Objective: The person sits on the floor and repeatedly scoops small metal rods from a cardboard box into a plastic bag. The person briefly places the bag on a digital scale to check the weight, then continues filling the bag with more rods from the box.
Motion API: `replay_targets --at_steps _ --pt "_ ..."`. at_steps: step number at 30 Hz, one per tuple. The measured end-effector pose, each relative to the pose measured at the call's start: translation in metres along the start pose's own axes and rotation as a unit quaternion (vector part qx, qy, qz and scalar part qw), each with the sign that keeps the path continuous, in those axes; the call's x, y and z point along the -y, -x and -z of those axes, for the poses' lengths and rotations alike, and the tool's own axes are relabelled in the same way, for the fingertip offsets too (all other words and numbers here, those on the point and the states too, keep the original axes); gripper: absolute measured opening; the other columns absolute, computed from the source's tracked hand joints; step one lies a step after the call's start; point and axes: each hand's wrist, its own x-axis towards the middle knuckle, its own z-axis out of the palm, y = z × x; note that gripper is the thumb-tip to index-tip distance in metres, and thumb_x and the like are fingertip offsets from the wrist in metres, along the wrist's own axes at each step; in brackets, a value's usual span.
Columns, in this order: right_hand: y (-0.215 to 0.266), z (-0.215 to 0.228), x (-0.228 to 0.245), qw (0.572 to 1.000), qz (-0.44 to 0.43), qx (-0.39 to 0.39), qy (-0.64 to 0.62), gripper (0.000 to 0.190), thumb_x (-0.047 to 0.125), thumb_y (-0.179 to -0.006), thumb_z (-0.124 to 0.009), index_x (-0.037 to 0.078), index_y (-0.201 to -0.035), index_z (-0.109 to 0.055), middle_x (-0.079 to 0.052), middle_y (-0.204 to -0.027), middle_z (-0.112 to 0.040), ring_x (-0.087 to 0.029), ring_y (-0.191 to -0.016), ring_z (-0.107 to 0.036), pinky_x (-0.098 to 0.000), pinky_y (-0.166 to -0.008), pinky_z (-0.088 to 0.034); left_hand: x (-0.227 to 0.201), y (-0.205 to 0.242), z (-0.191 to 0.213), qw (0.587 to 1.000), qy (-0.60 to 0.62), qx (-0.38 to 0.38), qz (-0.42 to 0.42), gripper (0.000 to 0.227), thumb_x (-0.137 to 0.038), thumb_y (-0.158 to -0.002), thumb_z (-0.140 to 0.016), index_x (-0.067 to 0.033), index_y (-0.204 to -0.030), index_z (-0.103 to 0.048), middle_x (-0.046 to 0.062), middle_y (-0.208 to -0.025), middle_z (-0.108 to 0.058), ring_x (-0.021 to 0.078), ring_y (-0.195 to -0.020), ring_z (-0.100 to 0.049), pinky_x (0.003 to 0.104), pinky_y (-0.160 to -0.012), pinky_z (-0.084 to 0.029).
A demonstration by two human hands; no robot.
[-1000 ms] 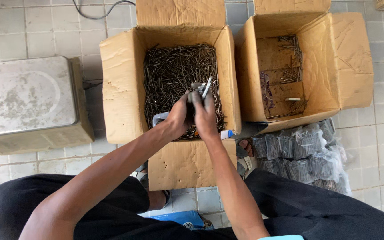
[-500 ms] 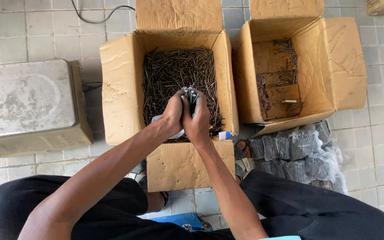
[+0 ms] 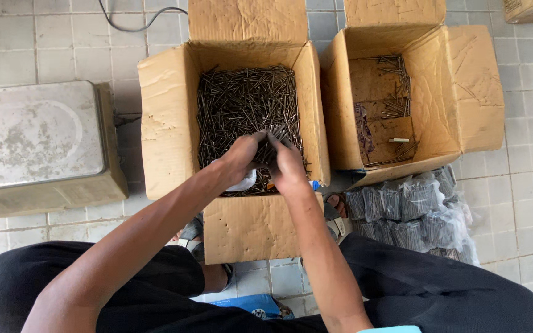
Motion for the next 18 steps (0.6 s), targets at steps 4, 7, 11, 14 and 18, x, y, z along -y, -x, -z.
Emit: replay_targets --at_steps 4,7,11,14,18 --pt "-0.014 0.008 -0.02 0.974 -0.183 0.025 -0.133 0.049 0.023 -0.092 -0.072 0.0 -0.132 -0.055 -0.021 -0.117 -0.064 -0.03 -0.11 -0.063 -0.0446 -0.092 -0.05 -0.014 0.02 0.024 0.979 -0.198 -0.003 -0.043 0.065 -0.046 -0.099 -0.047 -0.0019 -0.146 -0.034 0.026 -0.146 -0.038 0.0451 -0.139 -0.031 0.061 -0.112 -0.029" --pt "0.003 0.006 0.0 0.982 -0.178 0.027 -0.055 0.043 0.023 -0.088 -0.075 0.006 -0.125 -0.06 -0.017 -0.11 -0.069 -0.026 -0.101 -0.066 -0.0445 -0.087 -0.053 0.017 -0.009 0.063 0.863 -0.47 -0.02 -0.186 0.06 -0.027 -0.093 -0.059 0.0031 -0.141 -0.039 0.026 -0.13 -0.046 0.0483 -0.122 -0.05 0.058 -0.097 -0.048" --pt "0.01 0.011 0.001 0.953 -0.123 0.121 0.248 0.056 0.03 -0.098 -0.06 -0.003 -0.138 -0.037 -0.028 -0.133 -0.042 -0.04 -0.126 -0.043 -0.059 -0.101 -0.033 0.045 -0.007 0.114 0.624 -0.73 -0.093 -0.262 0.048 -0.021 -0.084 -0.063 -0.0027 -0.125 -0.049 0.016 -0.11 -0.051 0.0368 -0.1 -0.064 0.042 -0.075 -0.058" --pt "0.012 0.009 -0.017 0.895 -0.05 0.158 0.413 0.047 0.027 -0.096 -0.063 -0.005 -0.127 -0.051 -0.028 -0.116 -0.059 -0.04 -0.109 -0.061 -0.053 -0.088 -0.05 0.056 -0.001 0.114 0.69 -0.699 -0.083 -0.171 0.054 -0.032 -0.089 -0.054 0.0012 -0.13 -0.042 0.02 -0.105 -0.057 0.0419 -0.096 -0.067 0.047 -0.075 -0.059" --pt "0.028 -0.002 -0.02 0.812 -0.068 0.183 0.55 0.056 0.022 -0.092 -0.066 -0.011 -0.133 -0.047 -0.033 -0.117 -0.061 -0.045 -0.106 -0.064 -0.0563 -0.083 -0.057 0.057 -0.016 0.116 0.766 -0.632 -0.047 -0.107 0.061 -0.027 -0.092 -0.059 0.014 -0.134 -0.042 0.032 -0.101 -0.065 0.0458 -0.093 -0.068 0.052 -0.071 -0.06"
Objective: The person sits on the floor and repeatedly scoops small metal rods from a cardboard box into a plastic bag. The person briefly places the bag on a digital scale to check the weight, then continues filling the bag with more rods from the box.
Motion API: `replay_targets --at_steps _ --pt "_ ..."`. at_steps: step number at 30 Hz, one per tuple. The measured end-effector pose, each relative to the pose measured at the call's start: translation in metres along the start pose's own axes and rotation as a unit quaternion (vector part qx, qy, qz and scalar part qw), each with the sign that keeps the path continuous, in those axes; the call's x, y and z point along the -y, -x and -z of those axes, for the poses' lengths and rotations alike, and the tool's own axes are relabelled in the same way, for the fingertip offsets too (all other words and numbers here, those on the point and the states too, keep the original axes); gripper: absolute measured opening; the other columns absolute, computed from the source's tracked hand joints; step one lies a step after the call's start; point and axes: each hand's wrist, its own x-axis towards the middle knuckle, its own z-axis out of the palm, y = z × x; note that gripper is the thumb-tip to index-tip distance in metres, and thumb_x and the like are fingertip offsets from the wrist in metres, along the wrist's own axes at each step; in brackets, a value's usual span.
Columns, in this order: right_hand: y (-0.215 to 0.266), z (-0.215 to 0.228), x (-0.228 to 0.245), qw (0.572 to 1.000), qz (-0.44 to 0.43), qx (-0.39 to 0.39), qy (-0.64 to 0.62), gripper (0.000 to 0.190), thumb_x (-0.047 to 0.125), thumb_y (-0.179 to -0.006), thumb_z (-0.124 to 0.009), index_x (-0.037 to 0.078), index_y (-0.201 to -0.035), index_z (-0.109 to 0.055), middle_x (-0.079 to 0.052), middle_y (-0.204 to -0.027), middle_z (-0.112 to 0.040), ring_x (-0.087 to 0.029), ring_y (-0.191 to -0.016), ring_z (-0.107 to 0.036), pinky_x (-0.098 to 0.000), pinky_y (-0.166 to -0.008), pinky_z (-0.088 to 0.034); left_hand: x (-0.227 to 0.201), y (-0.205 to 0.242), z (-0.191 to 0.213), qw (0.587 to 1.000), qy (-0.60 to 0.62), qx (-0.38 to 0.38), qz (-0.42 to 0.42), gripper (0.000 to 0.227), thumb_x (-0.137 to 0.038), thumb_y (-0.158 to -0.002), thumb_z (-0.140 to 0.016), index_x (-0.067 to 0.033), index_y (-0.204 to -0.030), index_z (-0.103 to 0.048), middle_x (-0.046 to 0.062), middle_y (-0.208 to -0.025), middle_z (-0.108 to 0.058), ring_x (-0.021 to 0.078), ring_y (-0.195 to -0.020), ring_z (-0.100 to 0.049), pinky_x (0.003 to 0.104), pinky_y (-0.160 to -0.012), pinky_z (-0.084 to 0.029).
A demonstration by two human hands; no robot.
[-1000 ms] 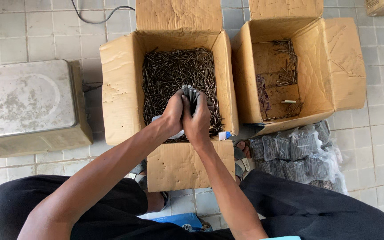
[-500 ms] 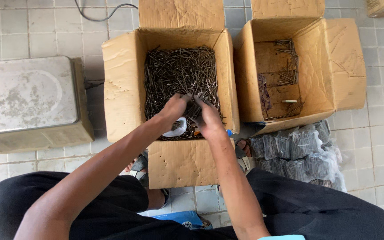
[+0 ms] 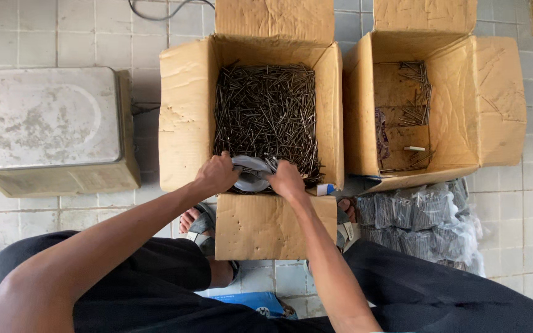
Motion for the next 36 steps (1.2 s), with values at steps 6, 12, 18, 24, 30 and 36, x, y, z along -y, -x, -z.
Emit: replay_targets --at_steps 6,12,18,24,30,36 --pt "-0.017 -0.014 -0.009 0.998 0.025 -0.054 -0.01 0.024 0.013 -0.084 -0.07 -0.004 -0.1 -0.071 -0.022 -0.088 -0.072 -0.039 -0.086 -0.071 -0.0503 -0.078 -0.056 -0.001 0.002 -0.021 0.979 -0.2 -0.044 -0.003 0.017 -0.028 -0.088 -0.064 -0.0122 -0.096 -0.064 0.001 -0.086 -0.066 0.0196 -0.085 -0.073 0.028 -0.064 -0.063" --pt "-0.002 0.031 0.01 0.997 0.027 -0.077 0.0 0.029 0.012 -0.083 -0.072 -0.009 -0.103 -0.068 -0.028 -0.09 -0.07 -0.043 -0.088 -0.07 -0.0531 -0.08 -0.054 -0.017 -0.003 0.011 0.997 -0.07 -0.019 -0.002 0.008 -0.007 -0.08 -0.066 -0.0022 -0.085 -0.069 0.018 -0.076 -0.07 0.0343 -0.075 -0.073 0.041 -0.054 -0.062" --pt "-0.014 0.011 -0.011 0.997 0.025 -0.06 0.03 0.044 0.014 -0.087 -0.069 -0.014 -0.12 -0.059 -0.031 -0.099 -0.068 -0.043 -0.088 -0.07 -0.0544 -0.079 -0.055 -0.01 0.007 -0.013 1.0 0.003 0.021 -0.021 0.044 -0.006 -0.085 -0.058 0.0026 -0.128 -0.055 0.03 -0.096 -0.069 0.0427 -0.088 -0.071 0.049 -0.068 -0.064" --pt "0.039 0.055 0.057 0.998 0.061 -0.023 -0.011 0.044 0.019 -0.092 -0.067 -0.013 -0.121 -0.057 -0.033 -0.106 -0.067 -0.046 -0.098 -0.068 -0.0549 -0.09 -0.053 -0.003 0.001 -0.012 0.999 0.015 -0.019 -0.028 0.05 -0.007 -0.087 -0.05 0.0061 -0.135 -0.047 0.031 -0.094 -0.068 0.0483 -0.087 -0.069 0.056 -0.068 -0.061" --pt "0.023 0.04 0.052 0.979 0.111 0.171 0.001 0.042 0.015 -0.102 -0.045 -0.008 -0.137 -0.044 -0.034 -0.13 -0.055 -0.045 -0.123 -0.054 -0.057 -0.107 -0.038 0.0 0.002 -0.011 0.989 0.15 0.009 0.012 0.06 -0.021 -0.086 -0.06 0.0101 -0.132 -0.037 0.035 -0.09 -0.065 0.0485 -0.078 -0.069 0.057 -0.065 -0.061" --pt "-0.009 -0.013 0.027 0.958 0.232 0.114 -0.127 0.041 0.022 -0.106 -0.041 -0.007 -0.135 -0.04 -0.037 -0.124 -0.053 -0.053 -0.121 -0.05 -0.063 -0.102 -0.04 -0.001 0.009 0.002 0.997 0.006 0.073 -0.007 0.066 0.002 -0.087 -0.055 0.0103 -0.145 -0.026 0.027 -0.104 -0.066 0.0392 -0.092 -0.071 0.042 -0.076 -0.065"
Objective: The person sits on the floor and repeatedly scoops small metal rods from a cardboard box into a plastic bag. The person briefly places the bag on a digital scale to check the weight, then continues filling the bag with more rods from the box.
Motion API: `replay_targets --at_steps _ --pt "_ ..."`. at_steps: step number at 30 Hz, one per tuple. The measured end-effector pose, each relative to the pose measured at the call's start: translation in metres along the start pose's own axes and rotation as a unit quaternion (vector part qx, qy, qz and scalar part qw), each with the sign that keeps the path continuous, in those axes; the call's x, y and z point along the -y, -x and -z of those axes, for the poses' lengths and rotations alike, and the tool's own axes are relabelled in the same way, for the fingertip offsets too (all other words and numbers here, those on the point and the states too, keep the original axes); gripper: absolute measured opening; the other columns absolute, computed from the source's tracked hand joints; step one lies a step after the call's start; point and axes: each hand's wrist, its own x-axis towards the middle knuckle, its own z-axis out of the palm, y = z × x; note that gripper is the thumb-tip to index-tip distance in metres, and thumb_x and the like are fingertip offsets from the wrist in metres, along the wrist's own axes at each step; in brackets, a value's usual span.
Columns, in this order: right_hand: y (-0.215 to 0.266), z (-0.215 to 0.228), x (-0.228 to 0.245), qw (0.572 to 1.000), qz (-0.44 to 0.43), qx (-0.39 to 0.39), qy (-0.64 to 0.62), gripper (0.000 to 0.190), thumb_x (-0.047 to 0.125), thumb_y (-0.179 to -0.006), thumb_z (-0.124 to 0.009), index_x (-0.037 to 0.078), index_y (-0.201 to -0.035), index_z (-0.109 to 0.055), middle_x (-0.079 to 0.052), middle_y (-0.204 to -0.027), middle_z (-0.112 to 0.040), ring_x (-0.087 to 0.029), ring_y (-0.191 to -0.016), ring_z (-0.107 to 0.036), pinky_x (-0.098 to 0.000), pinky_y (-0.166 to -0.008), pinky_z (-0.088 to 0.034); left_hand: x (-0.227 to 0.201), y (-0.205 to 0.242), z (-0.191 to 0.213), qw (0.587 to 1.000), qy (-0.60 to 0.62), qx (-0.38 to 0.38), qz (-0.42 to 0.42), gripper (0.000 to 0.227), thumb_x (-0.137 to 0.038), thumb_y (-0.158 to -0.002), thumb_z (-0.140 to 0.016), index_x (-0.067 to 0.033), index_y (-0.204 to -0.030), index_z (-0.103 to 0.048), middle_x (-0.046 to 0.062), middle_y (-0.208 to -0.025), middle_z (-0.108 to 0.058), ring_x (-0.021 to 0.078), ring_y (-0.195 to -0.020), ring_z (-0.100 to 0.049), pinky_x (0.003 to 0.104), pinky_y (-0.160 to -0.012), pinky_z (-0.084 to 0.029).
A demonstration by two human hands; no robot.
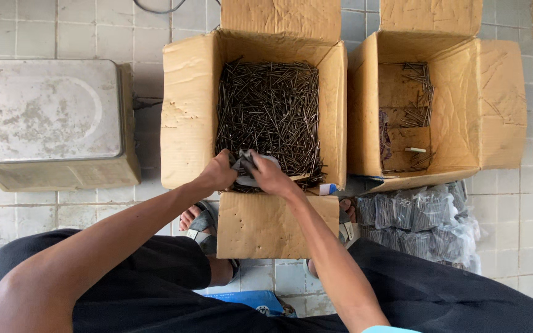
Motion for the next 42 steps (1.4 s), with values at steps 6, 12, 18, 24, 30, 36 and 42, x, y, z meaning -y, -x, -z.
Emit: replay_targets --at_steps 6,12,18,24,30,36,42 --pt "-0.014 -0.004 -0.029 0.974 0.058 0.046 0.215 0.039 0.017 -0.101 -0.046 -0.007 -0.131 -0.047 -0.032 -0.129 -0.055 -0.048 -0.124 -0.051 -0.0561 -0.105 -0.04 0.008 -0.011 -0.001 0.975 0.189 -0.093 0.068 0.028 -0.019 -0.084 -0.066 -0.0094 -0.11 -0.06 0.014 -0.095 -0.072 0.0334 -0.095 -0.07 0.044 -0.073 -0.062" --pt "-0.018 0.006 -0.05 0.938 -0.009 0.097 0.334 0.033 0.008 -0.092 -0.048 0.003 -0.123 -0.057 -0.025 -0.116 -0.065 -0.043 -0.114 -0.061 -0.0557 -0.095 -0.049 0.004 -0.011 -0.003 0.978 0.171 -0.1 0.057 0.023 -0.025 -0.08 -0.071 -0.0143 -0.099 -0.063 0.011 -0.092 -0.073 0.031 -0.094 -0.071 0.044 -0.074 -0.061" --pt "-0.056 -0.028 -0.07 0.928 -0.103 0.099 0.345 0.033 0.024 -0.094 -0.046 0.011 -0.113 -0.071 -0.019 -0.109 -0.072 -0.039 -0.111 -0.065 -0.0531 -0.091 -0.053 0.002 -0.004 -0.013 0.978 0.194 -0.067 0.031 0.024 -0.012 -0.085 -0.058 -0.0038 -0.108 -0.059 0.025 -0.091 -0.071 0.0393 -0.078 -0.071 0.045 -0.057 -0.063" --pt "-0.084 -0.052 -0.086 0.922 -0.074 0.02 0.38 0.026 0.025 -0.088 -0.056 0.011 -0.101 -0.073 -0.013 -0.093 -0.074 -0.033 -0.095 -0.072 -0.0479 -0.077 -0.058 0.008 -0.008 -0.014 0.978 0.201 -0.043 0.013 0.03 -0.01 -0.088 -0.056 0.0045 -0.115 -0.055 0.03 -0.086 -0.067 0.0422 -0.071 -0.07 0.048 -0.05 -0.063" --pt "-0.075 -0.051 -0.094 0.951 -0.118 -0.002 0.285 0.042 0.033 -0.091 -0.043 0.006 -0.098 -0.075 -0.016 -0.1 -0.074 -0.035 -0.104 -0.069 -0.0514 -0.084 -0.056 0.01 -0.012 -0.01 0.983 0.177 -0.044 0.019 0.016 -0.013 -0.085 -0.061 -0.0026 -0.097 -0.06 0.025 -0.078 -0.069 0.0361 -0.061 -0.07 0.042 -0.045 -0.06" --pt "-0.095 -0.063 -0.094 0.886 -0.176 -0.025 0.428 0.034 0.023 -0.091 -0.043 0.014 -0.092 -0.076 -0.004 -0.088 -0.076 -0.023 -0.09 -0.074 -0.0402 -0.067 -0.057 0.013 -0.013 -0.009 0.984 0.179 -0.006 0.006 0.043 -0.006 -0.09 -0.056 0.0099 -0.129 -0.046 0.03 -0.085 -0.067 0.032 -0.058 -0.069 0.041 -0.044 -0.062" --pt "-0.021 -0.038 -0.084 0.919 0.035 -0.055 0.388 0.018 0.004 -0.078 -0.057 0.002 -0.076 -0.075 -0.02 -0.073 -0.072 -0.034 -0.072 -0.073 -0.0444 -0.062 -0.059 0.018 -0.018 -0.016 0.991 0.12 -0.048 0.04 0.027 -0.018 -0.084 -0.066 -0.0045 -0.108 -0.062 0.026 -0.093 -0.07 0.0456 -0.094 -0.068 0.057 -0.075 -0.06"
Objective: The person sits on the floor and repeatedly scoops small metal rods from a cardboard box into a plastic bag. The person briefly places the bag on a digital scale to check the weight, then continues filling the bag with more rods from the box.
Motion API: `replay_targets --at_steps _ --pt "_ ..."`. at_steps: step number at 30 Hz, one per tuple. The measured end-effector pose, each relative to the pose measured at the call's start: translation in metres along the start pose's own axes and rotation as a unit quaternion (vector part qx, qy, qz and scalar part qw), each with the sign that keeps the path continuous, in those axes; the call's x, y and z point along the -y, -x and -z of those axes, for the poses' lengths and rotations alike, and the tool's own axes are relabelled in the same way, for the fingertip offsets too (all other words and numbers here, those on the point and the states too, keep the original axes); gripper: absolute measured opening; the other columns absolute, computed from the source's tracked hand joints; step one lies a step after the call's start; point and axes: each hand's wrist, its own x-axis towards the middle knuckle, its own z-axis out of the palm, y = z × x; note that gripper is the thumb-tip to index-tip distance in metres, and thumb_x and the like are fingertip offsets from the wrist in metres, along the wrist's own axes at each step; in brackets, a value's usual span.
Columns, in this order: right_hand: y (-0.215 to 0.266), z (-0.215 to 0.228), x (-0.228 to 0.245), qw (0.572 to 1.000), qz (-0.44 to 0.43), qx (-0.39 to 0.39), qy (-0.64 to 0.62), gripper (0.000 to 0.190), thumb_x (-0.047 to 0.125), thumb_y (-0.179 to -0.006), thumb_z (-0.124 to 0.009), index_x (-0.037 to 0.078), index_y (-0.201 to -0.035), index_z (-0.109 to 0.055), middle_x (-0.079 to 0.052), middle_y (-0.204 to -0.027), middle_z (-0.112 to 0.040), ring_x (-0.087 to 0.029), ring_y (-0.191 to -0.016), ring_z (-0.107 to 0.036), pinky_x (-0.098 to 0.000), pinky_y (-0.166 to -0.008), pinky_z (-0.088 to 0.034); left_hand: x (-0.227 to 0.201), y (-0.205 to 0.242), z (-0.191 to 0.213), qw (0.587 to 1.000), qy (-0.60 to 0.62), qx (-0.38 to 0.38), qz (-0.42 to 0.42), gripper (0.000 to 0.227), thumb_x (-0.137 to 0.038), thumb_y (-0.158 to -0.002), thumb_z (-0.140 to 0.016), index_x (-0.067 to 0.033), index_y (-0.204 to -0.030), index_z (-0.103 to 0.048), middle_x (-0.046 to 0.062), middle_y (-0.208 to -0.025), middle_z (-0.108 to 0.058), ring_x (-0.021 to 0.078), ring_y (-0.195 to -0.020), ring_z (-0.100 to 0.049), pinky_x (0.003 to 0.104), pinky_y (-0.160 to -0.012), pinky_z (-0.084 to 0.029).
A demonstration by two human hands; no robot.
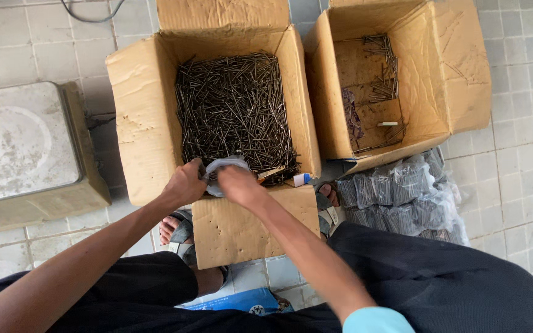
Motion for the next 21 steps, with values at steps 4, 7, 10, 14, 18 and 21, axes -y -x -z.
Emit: replay_targets --at_steps 4,7,10,14,18,21 --pt "0.02 0.079 0.005 0.979 -0.198 0.006 -0.045 0.029 0.007 -0.078 -0.068 0.002 -0.106 -0.062 -0.024 -0.088 -0.071 -0.04 -0.083 -0.072 -0.0532 -0.065 -0.059 0.0 -0.003 -0.003 0.998 -0.051 -0.019 0.018 0.027 -0.026 -0.08 -0.068 -0.0146 -0.105 -0.065 0.018 -0.097 -0.072 0.0399 -0.1 -0.069 0.052 -0.084 -0.059" --pt "0.023 0.079 -0.014 0.955 -0.275 0.012 -0.114 0.061 0.017 -0.079 -0.079 0.003 -0.127 -0.043 -0.037 -0.129 -0.046 -0.052 -0.114 -0.057 -0.0645 -0.083 -0.054 -0.01 -0.001 -0.007 0.994 -0.1 -0.022 0.029 0.039 -0.03 -0.083 -0.067 -0.0109 -0.115 -0.059 0.019 -0.104 -0.071 0.0391 -0.105 -0.068 0.051 -0.092 -0.057" --pt "0.023 0.044 -0.031 0.957 -0.249 0.032 -0.145 0.042 0.005 -0.08 -0.072 0.005 -0.121 -0.061 -0.025 -0.112 -0.067 -0.049 -0.1 -0.066 -0.0583 -0.08 -0.057 -0.016 0.005 -0.012 0.997 -0.051 -0.017 0.05 0.048 -0.03 -0.08 -0.066 -0.0135 -0.123 -0.052 0.023 -0.107 -0.068 0.0435 -0.106 -0.066 0.055 -0.092 -0.055" --pt "0.023 0.047 -0.024 0.951 -0.253 -0.046 -0.173 0.026 0.003 -0.082 -0.064 0.001 -0.107 -0.071 -0.024 -0.095 -0.072 -0.049 -0.09 -0.068 -0.0585 -0.076 -0.058 -0.011 0.0 -0.005 0.997 -0.063 -0.031 0.012 0.039 -0.02 -0.079 -0.067 -0.0151 -0.117 -0.059 0.02 -0.101 -0.071 0.0409 -0.103 -0.068 0.05 -0.087 -0.057" --pt "0.024 0.053 -0.017 0.953 -0.261 -0.023 -0.154 0.022 0.013 -0.081 -0.066 0.009 -0.101 -0.075 -0.02 -0.092 -0.073 -0.044 -0.089 -0.07 -0.0545 -0.077 -0.058 -0.012 -0.006 0.01 0.996 -0.062 -0.067 -0.001 0.035 -0.016 -0.078 -0.07 -0.0137 -0.112 -0.065 0.02 -0.094 -0.072 0.0421 -0.094 -0.07 0.05 -0.078 -0.06" --pt "0.04 0.105 0.005 0.952 -0.233 0.002 -0.2 0.034 0.002 -0.087 -0.057 -0.007 -0.119 -0.066 -0.031 -0.104 -0.068 -0.051 -0.099 -0.065 -0.0607 -0.087 -0.054 -0.012 -0.005 -0.001 0.991 -0.121 -0.053 0.027 0.033 -0.02 -0.082 -0.069 -0.0187 -0.115 -0.066 0.014 -0.097 -0.073 0.0335 -0.098 -0.071 0.043 -0.083 -0.061"
